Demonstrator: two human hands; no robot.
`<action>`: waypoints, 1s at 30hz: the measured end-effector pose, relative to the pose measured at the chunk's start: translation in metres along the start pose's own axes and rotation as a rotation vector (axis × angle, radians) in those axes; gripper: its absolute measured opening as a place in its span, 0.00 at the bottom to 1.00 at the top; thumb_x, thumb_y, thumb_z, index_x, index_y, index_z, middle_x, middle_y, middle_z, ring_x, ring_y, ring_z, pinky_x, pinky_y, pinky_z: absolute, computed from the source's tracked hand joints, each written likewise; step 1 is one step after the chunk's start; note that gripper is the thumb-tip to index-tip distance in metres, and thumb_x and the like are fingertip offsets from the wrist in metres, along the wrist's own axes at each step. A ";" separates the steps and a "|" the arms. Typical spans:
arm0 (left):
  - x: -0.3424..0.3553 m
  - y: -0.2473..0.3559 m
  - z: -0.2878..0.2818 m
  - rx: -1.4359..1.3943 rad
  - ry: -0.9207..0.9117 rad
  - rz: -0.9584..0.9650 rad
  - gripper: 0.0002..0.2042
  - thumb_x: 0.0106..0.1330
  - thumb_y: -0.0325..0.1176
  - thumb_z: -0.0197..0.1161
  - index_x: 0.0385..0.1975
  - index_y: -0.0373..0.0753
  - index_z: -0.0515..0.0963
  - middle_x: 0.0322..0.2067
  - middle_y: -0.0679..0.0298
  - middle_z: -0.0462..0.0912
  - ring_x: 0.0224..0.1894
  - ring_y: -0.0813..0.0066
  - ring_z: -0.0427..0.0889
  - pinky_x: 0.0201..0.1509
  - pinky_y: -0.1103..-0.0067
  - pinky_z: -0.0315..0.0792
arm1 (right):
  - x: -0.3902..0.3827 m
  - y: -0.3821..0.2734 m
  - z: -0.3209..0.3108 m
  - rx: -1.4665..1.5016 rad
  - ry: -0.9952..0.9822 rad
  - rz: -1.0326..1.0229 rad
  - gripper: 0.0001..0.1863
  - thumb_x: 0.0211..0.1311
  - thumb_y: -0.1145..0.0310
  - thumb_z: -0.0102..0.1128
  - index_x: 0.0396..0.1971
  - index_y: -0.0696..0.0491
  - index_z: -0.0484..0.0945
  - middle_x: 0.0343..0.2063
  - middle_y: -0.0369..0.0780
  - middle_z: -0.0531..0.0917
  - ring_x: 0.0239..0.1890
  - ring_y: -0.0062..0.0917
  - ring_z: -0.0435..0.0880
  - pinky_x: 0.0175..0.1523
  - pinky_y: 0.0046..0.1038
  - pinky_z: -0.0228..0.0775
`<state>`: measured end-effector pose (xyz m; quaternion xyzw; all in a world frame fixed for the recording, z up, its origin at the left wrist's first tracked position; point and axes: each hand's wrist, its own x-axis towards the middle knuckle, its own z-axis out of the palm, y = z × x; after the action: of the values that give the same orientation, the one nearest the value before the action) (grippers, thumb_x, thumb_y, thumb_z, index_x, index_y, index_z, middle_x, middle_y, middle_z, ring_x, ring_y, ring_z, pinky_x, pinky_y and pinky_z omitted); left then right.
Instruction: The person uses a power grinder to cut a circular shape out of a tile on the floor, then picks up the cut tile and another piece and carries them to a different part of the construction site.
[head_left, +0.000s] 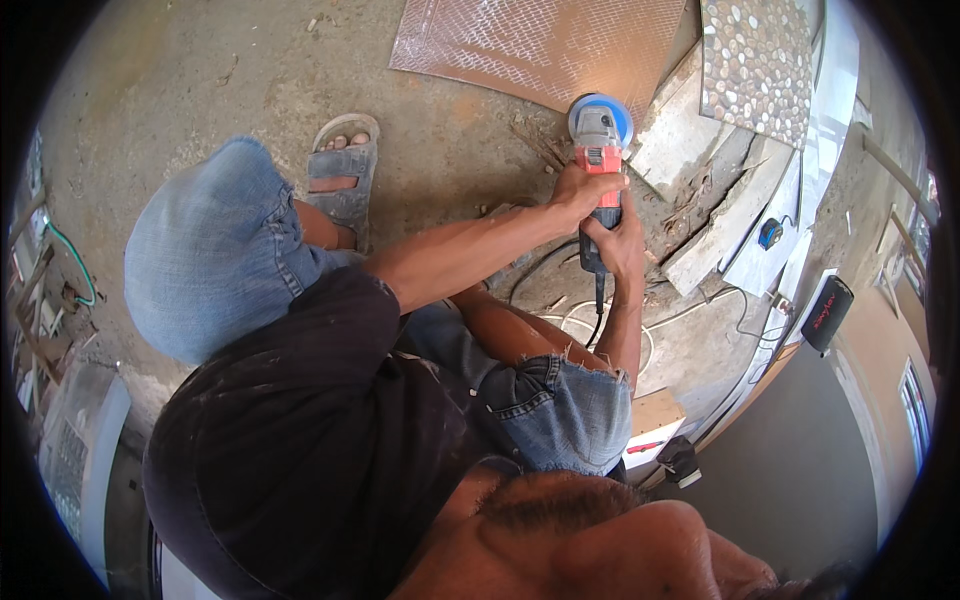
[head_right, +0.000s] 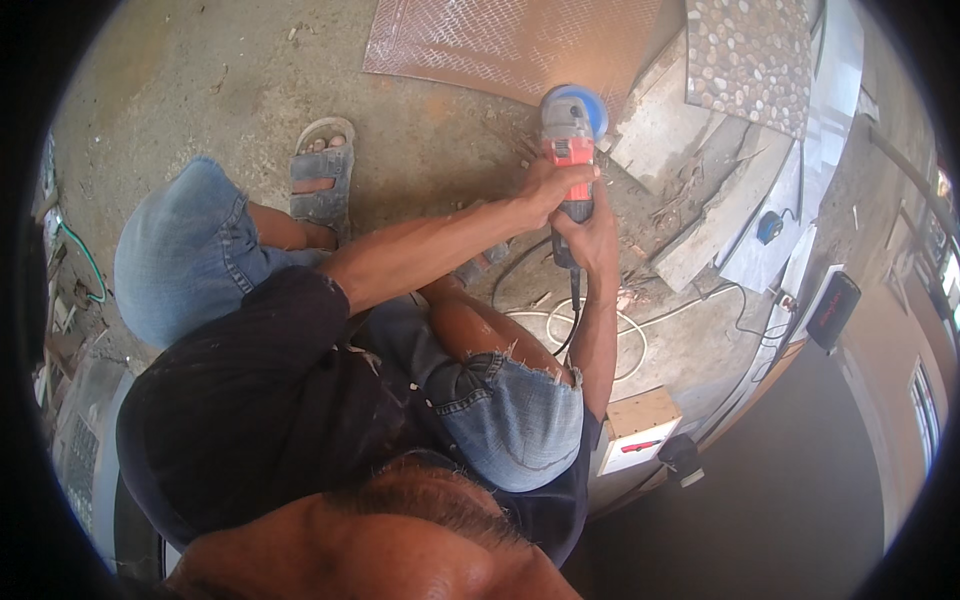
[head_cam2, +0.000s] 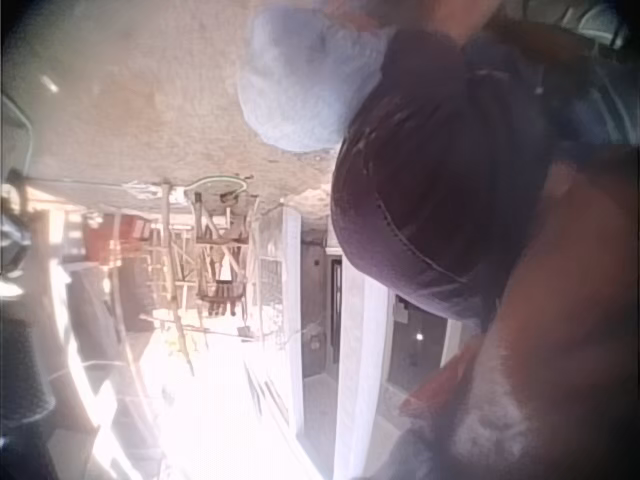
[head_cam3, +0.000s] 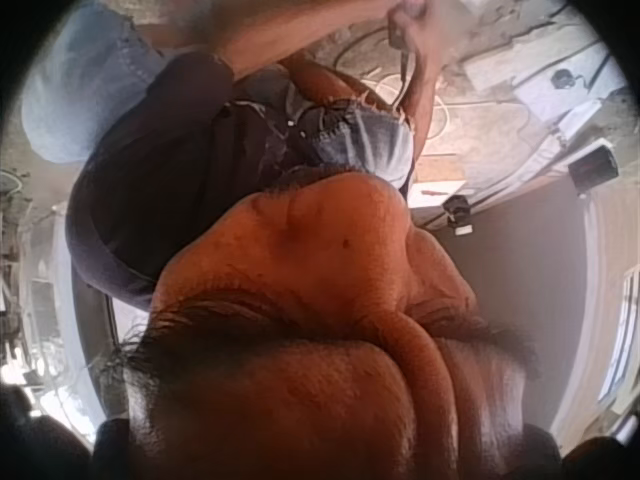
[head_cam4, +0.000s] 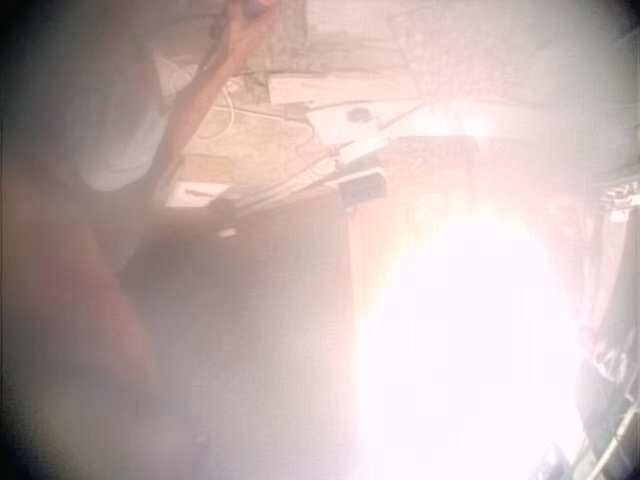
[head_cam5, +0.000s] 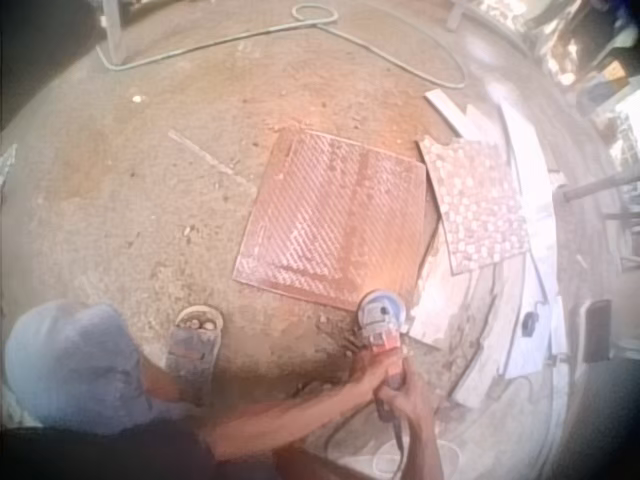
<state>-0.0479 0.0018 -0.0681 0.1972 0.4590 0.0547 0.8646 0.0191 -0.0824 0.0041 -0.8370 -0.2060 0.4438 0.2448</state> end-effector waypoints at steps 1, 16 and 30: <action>0.001 -0.002 0.001 -0.011 0.012 0.014 0.15 0.55 0.36 0.74 0.40 0.38 0.81 0.35 0.64 0.83 0.37 0.74 0.81 0.42 0.73 0.76 | 0.000 0.002 0.001 0.020 0.005 0.001 0.37 0.48 0.63 0.69 0.61 0.55 0.70 0.34 0.45 0.86 0.35 0.30 0.85 0.42 0.31 0.75; 0.007 -0.006 0.002 -0.001 -0.009 0.004 0.16 0.55 0.35 0.74 0.42 0.38 0.80 0.37 0.63 0.82 0.39 0.74 0.81 0.44 0.73 0.76 | -0.001 0.000 -0.002 0.012 0.029 -0.001 0.38 0.47 0.62 0.69 0.61 0.57 0.71 0.33 0.47 0.86 0.35 0.31 0.86 0.42 0.32 0.76; -0.002 -0.001 0.002 0.013 0.001 -0.022 0.16 0.57 0.37 0.73 0.41 0.37 0.80 0.38 0.62 0.82 0.40 0.72 0.81 0.46 0.72 0.75 | -0.002 -0.001 -0.001 -0.009 0.032 0.012 0.37 0.46 0.61 0.70 0.59 0.56 0.71 0.34 0.47 0.86 0.35 0.34 0.86 0.43 0.34 0.76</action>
<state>-0.0475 -0.0002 -0.0665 0.1976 0.4620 0.0423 0.8636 0.0187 -0.0827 0.0067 -0.8464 -0.1993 0.4307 0.2416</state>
